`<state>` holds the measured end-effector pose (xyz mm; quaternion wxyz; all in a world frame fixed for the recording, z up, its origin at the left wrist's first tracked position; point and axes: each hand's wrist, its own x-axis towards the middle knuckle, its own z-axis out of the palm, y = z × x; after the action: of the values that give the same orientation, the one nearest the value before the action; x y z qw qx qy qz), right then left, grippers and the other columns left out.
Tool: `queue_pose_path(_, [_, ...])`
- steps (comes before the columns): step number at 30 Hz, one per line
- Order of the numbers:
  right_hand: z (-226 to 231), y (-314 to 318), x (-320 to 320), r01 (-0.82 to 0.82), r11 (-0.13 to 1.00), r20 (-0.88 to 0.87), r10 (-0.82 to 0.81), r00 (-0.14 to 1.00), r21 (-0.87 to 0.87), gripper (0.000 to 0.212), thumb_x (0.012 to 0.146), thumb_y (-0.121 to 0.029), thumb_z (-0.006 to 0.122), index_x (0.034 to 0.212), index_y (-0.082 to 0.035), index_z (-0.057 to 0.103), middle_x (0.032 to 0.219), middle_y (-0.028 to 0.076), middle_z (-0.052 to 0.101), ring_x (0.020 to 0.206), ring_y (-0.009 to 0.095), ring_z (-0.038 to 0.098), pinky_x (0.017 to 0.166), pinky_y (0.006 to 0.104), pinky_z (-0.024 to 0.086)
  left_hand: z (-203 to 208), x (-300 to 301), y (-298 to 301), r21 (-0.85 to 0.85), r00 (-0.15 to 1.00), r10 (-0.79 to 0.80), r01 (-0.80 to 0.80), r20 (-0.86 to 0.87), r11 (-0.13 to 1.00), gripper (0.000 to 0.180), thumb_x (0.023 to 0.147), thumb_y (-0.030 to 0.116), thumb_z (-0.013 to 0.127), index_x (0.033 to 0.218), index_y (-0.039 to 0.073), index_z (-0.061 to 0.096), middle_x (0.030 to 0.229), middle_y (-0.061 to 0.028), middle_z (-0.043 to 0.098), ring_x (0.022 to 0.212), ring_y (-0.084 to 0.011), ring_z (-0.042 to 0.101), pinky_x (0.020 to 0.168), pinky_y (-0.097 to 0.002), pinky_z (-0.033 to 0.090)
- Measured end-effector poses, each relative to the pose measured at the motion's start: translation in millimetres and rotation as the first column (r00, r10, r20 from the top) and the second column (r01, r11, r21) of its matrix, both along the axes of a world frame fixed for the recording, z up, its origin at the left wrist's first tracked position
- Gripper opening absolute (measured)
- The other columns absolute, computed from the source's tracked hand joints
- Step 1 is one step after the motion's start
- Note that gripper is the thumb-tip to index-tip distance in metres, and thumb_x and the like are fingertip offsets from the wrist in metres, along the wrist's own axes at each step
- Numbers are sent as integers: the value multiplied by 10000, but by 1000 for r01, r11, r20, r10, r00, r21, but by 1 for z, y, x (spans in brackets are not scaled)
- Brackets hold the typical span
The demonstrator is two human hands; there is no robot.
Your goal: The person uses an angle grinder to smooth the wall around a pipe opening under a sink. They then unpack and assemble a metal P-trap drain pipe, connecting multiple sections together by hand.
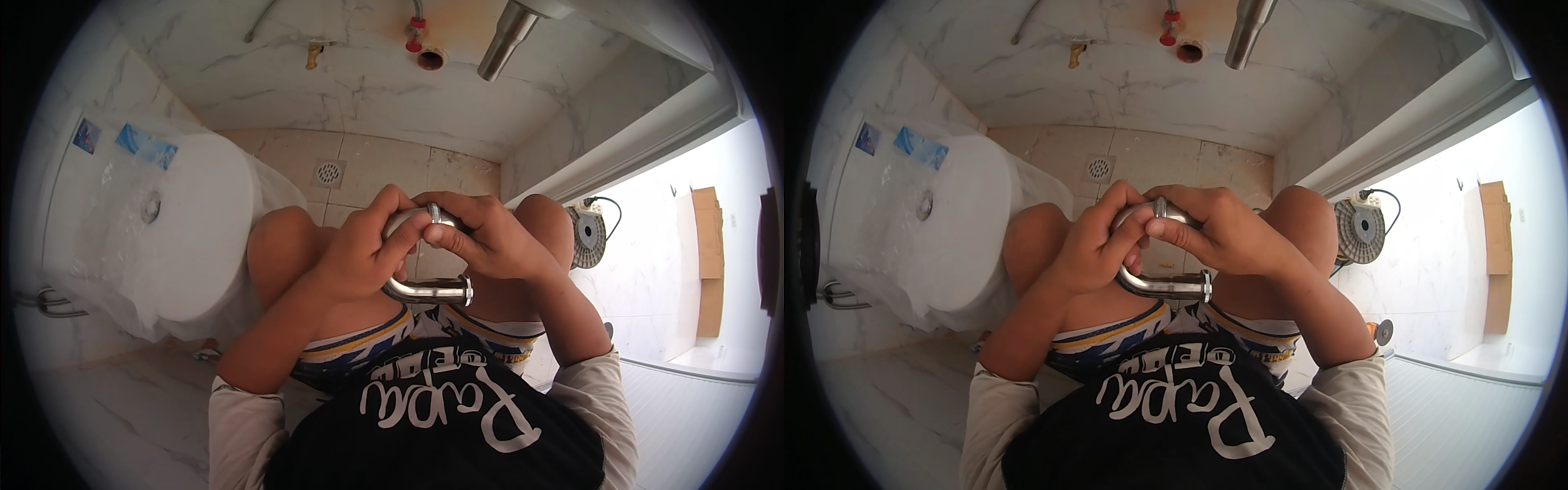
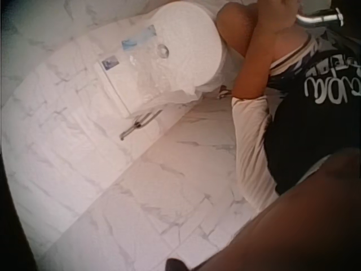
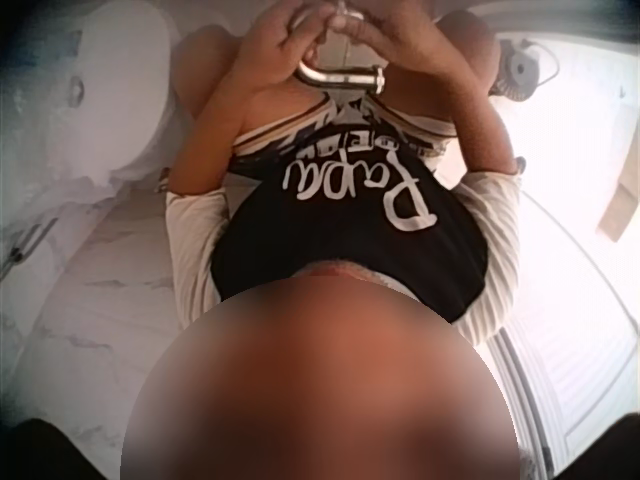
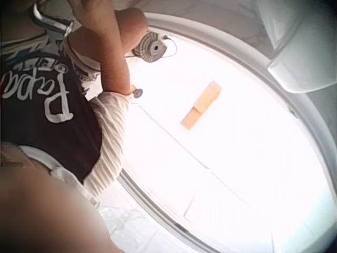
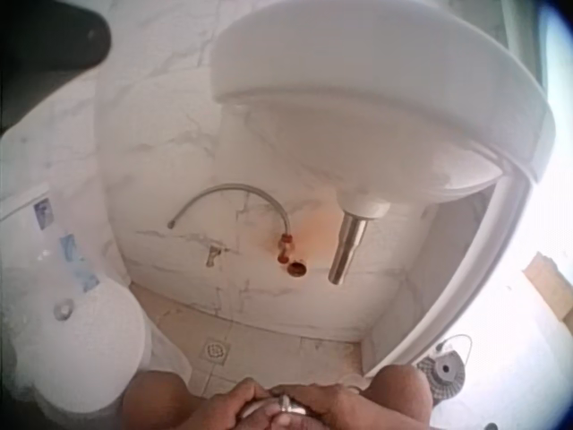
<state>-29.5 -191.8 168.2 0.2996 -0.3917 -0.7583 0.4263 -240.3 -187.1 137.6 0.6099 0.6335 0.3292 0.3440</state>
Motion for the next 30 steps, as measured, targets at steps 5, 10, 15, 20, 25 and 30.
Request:
queue_pose_path(5, [5, 0, 1, -8, 992, -25, 5, 1000, -128, 430, 1007, -354, 595, 1216, 20, 635, 926, 167, 709, 863, 217, 683, 762, 331, 523, -4, 3, -1, 130, 999, 49, -47, -12, 990, 226, 1052, 257, 511, 1009, 36, 493, 682, -47, 574, 496, -98, 584, 457, -246, 455])
queue_pose_path(10, [-1, 1, 4, -58, 980, -201, 19, 979, -189, 497, 1013, -407, 580, 1230, 37, 632, 912, 81, 704, 860, 148, 642, 751, 300, 512, -5, 3, 0, 170, 999, 46, -41, -22, 985, 240, 1060, 274, 484, 1025, 37, 498, 704, -47, 588, 551, -96, 610, 481, -245, 460])
queue_pose_path(15, [-13, 9, 4, 84, 954, -239, -157, 958, -288, 498, 1015, -446, 562, 1162, 22, 647, 786, 41, 620, 738, 104, 564, 662, 258, 466, 2, 6, 11, -77, 969, 86, -69, 233, 995, 313, 1046, 314, 495, 1164, 27, 529, 881, -67, 620, 839, -123, 652, 717, -282, 507])
queue_pose_path(20, [-16, 21, 17, 163, 796, -296, -395, 870, -583, 569, 993, -572, 523, 1001, -15, 640, 713, 9, 548, 668, 103, 518, 603, 254, 438, 14, -7, 6, 792, 985, 171, -76, -36, 605, 448, 920, 412, 662, 1224, 93, 582, 1299, -138, 547, 1205, -274, 551, 998, -439, 469])
queue_pose_path(25, [-16, 20, 23, 41, 712, -261, -310, 914, -701, 592, 978, -612, 517, 965, -32, 637, 702, 7, 546, 641, 113, 522, 595, 250, 447, 3, 4, 15, 885, 941, 238, 112, -240, 451, 424, 824, 321, 809, 1129, 93, 623, 1367, -130, 566, 1224, -358, 577, 886, -399, 565])
queue_pose_path(30, [-16, 7, 5, 97, 941, -123, -144, 982, -326, 625, 1018, -565, 461, 818, -3, 649, 652, 47, 618, 572, 134, 572, 550, 289, 478, -3, 7, 15, 535, 949, 313, -245, -37, 809, 278, 899, 213, 749, 1043, 30, 597, 984, -111, 711, 855, -202, 716, 706, -288, 560])
